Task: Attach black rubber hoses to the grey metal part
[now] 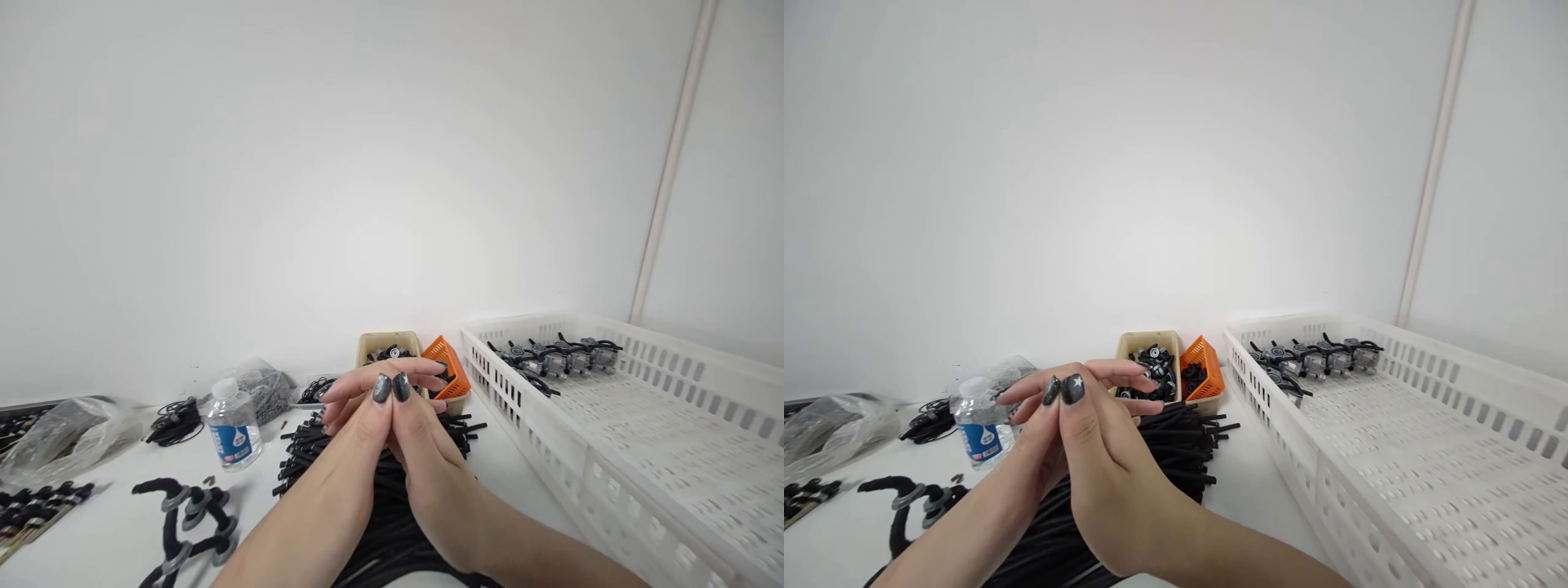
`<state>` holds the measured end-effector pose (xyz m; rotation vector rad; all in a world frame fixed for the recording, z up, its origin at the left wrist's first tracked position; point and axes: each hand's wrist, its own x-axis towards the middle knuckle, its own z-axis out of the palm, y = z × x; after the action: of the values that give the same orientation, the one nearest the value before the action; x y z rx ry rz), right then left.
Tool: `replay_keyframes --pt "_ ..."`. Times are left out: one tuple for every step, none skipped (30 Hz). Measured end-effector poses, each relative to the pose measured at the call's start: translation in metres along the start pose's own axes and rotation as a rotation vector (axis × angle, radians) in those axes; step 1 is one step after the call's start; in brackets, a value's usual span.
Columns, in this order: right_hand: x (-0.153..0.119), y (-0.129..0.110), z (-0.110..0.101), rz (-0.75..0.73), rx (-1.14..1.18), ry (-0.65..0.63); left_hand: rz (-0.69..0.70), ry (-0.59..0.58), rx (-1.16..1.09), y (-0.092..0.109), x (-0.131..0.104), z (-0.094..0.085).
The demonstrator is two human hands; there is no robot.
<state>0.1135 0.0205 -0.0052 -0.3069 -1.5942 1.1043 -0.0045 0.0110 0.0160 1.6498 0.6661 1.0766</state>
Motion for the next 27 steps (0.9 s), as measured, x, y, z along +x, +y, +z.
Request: replay_keyframes --pt "0.0 0.0 0.0 -0.001 0.002 -0.001 -0.002 0.0 0.0 0.0 0.0 0.0" --pt "0.0 0.0 0.0 -0.003 0.004 -0.002 -0.005 -0.001 0.002 -0.001 0.0 0.0" --pt "0.0 0.0 0.0 -0.004 0.005 -0.005 -0.008 0.0 0.004 -0.003 0.001 0.0" --pt "0.0 0.0 0.001 -0.004 0.007 -0.005 -0.008 0.002 0.005 -0.005 0.002 -0.001" --pt "0.0 0.0 0.001 -0.001 0.008 -0.005 -0.006 0.007 0.003 -0.008 0.003 -0.002" --pt "0.0 0.0 0.001 0.002 0.007 -0.005 -0.002 0.012 -0.002 -0.012 0.005 -0.002" --pt "0.0 0.0 0.001 0.007 0.004 -0.004 0.003 0.017 -0.007 -0.015 0.006 -0.003" --pt "0.0 -0.001 0.001 0.009 0.002 -0.005 0.007 0.019 -0.012 -0.018 0.008 -0.004" --pt "0.0 -0.001 0.001 0.009 -0.001 -0.006 0.009 0.02 -0.014 -0.02 0.009 -0.004" --pt "0.0 -0.001 0.001 0.008 -0.002 -0.007 0.008 0.019 -0.015 -0.021 0.01 -0.005" --pt "0.0 -0.001 0.001 0.004 -0.001 -0.008 0.007 0.017 -0.012 -0.02 0.01 -0.005" --pt "0.0 -0.001 0.001 0.001 0.0 -0.008 0.005 0.013 -0.008 -0.018 0.009 -0.005" --pt "0.0 -0.001 0.001 0.0 0.001 -0.009 0.001 0.009 -0.001 -0.015 0.007 -0.004" --pt "0.0 -0.001 0.001 -0.001 0.002 -0.009 -0.002 0.006 0.006 -0.011 0.006 -0.003" --pt "0.0 -0.001 0.0 0.0 0.003 -0.009 -0.004 0.003 0.014 -0.008 0.004 -0.003" --pt "0.0 -0.001 0.0 -0.001 0.006 -0.01 -0.006 0.001 0.019 -0.005 0.002 -0.002" --pt "0.0 -0.001 0.0 -0.001 0.008 -0.011 -0.006 -0.002 0.023 -0.003 0.001 -0.002" --pt "0.0 0.0 0.0 0.0 0.011 -0.01 -0.006 -0.005 0.025 -0.001 0.0 -0.001" --pt "0.0 0.0 0.0 -0.002 0.013 -0.01 -0.004 -0.006 0.026 0.0 0.0 -0.001" --pt "0.0 0.0 0.0 -0.004 0.015 -0.009 -0.004 -0.007 0.027 0.0 0.0 -0.001" --pt "0.0 0.0 0.0 -0.005 0.016 -0.009 -0.004 -0.008 0.029 0.0 0.0 -0.001" --pt "0.0 0.0 0.0 -0.006 0.015 -0.011 -0.005 -0.009 0.03 -0.001 0.0 -0.001" --pt "0.0 0.0 0.0 -0.007 0.014 -0.012 -0.006 -0.008 0.03 -0.001 0.001 -0.001" --pt "0.0 0.001 0.0 -0.008 0.009 -0.013 -0.006 -0.006 0.029 -0.002 0.001 -0.001" --pt "0.0 0.001 0.0 -0.009 0.002 -0.012 -0.007 -0.003 0.026 -0.002 0.001 -0.001" --pt "0.0 0.001 0.0 -0.013 -0.007 -0.007 -0.009 -0.001 0.024 -0.002 0.001 -0.001" --pt "0.0 0.002 0.0 -0.019 -0.016 -0.003 -0.011 0.002 0.023 -0.002 0.001 -0.001"
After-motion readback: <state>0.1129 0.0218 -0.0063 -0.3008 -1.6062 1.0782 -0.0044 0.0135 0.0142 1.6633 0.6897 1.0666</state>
